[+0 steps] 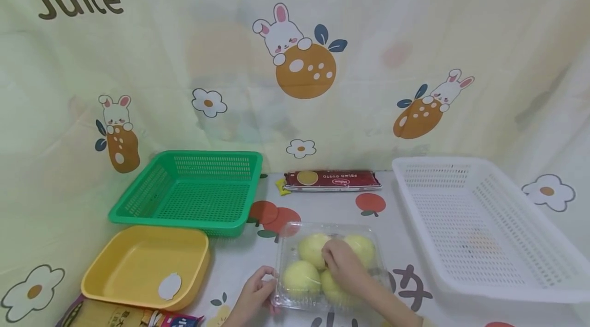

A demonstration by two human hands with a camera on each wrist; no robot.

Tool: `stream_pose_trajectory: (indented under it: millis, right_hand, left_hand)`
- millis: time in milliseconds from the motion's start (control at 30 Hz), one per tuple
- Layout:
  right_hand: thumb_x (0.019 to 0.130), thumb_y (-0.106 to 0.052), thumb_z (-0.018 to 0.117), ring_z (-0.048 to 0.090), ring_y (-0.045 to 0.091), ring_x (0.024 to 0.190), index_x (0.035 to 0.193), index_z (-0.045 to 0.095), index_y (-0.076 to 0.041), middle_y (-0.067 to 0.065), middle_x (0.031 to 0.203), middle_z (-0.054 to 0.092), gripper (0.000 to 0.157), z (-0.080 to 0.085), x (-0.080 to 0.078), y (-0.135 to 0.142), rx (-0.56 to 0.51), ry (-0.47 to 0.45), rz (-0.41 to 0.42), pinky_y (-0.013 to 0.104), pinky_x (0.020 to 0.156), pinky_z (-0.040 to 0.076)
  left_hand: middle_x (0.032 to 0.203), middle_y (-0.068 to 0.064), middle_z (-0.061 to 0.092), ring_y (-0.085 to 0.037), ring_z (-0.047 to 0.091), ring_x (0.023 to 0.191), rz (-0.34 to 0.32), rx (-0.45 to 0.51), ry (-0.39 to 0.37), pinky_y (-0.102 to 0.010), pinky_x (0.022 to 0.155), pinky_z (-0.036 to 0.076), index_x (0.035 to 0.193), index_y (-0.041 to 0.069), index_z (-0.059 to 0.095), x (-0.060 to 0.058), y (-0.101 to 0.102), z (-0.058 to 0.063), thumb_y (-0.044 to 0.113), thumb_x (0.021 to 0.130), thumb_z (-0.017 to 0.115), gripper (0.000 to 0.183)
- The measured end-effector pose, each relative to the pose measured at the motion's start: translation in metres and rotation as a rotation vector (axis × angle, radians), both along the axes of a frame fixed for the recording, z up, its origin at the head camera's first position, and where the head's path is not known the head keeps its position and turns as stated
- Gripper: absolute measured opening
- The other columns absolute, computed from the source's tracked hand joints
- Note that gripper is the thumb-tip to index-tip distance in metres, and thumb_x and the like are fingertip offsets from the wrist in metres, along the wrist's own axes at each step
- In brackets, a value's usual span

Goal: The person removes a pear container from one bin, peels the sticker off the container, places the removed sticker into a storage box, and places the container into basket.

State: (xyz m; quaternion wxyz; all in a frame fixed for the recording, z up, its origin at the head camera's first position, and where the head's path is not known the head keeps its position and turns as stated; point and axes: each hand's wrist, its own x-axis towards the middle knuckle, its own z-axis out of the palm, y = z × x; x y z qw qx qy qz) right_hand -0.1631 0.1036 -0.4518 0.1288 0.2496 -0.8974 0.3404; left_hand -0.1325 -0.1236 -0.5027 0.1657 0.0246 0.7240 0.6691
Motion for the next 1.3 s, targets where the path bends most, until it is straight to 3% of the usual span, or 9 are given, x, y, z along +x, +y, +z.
stream_pose_trajectory:
  millis: [300,633,867,1100,1300]
  right_hand:
    - [0.086,0.001,0.053,0.043,0.009,0.063,0.075,0.053,-0.007,-0.006,0.068,0.045,0.013,0.01,0.0,0.007,-0.071,-0.174,-0.04,0.025,0.058,0.041]
    - [0.087,-0.002,0.054,0.037,0.005,0.053,0.071,0.052,-0.008,-0.007,0.059,0.04,0.016,0.019,0.002,0.014,-0.112,-0.246,-0.06,0.023,0.051,0.038]
    - [0.089,-0.004,0.052,0.039,0.007,0.056,0.073,0.051,-0.007,-0.004,0.061,0.042,0.016,0.015,-0.001,0.021,-0.203,-0.333,-0.056,0.023,0.052,0.04]
    - [0.09,-0.003,0.05,0.043,0.007,0.058,0.08,0.054,-0.003,-0.003,0.064,0.047,0.01,0.017,-0.001,0.031,-0.222,-0.315,-0.035,0.023,0.053,0.042]
    - [0.091,-0.002,0.047,0.047,0.01,0.054,0.08,0.051,-0.001,0.0,0.062,0.049,0.012,0.024,0.004,0.037,-0.252,-0.359,-0.048,0.024,0.049,0.042]
  left_hand:
    - [0.062,-0.005,0.059,-0.016,0.059,0.055,0.006,0.013,-0.016,-0.027,0.055,0.049,0.101,0.002,0.048,0.001,0.0,0.002,0.013,0.089,0.048,0.016]
    - [0.063,-0.006,0.06,-0.017,0.06,0.055,0.009,0.032,-0.054,-0.027,0.053,0.049,0.099,0.003,0.05,-0.001,-0.001,0.002,0.017,0.089,0.05,0.017]
    - [0.064,-0.006,0.061,-0.018,0.06,0.056,0.012,0.026,-0.07,-0.027,0.055,0.049,0.099,0.003,0.049,-0.002,-0.002,0.004,0.019,0.089,0.05,0.019]
    - [0.063,-0.006,0.06,-0.016,0.06,0.055,-0.001,0.041,-0.066,-0.026,0.054,0.048,0.099,0.003,0.049,-0.002,-0.003,0.005,0.025,0.091,0.05,0.023]
    - [0.062,-0.005,0.06,-0.017,0.06,0.055,0.002,0.032,-0.065,-0.026,0.055,0.048,0.099,0.003,0.049,-0.002,-0.002,0.006,0.024,0.091,0.049,0.022]
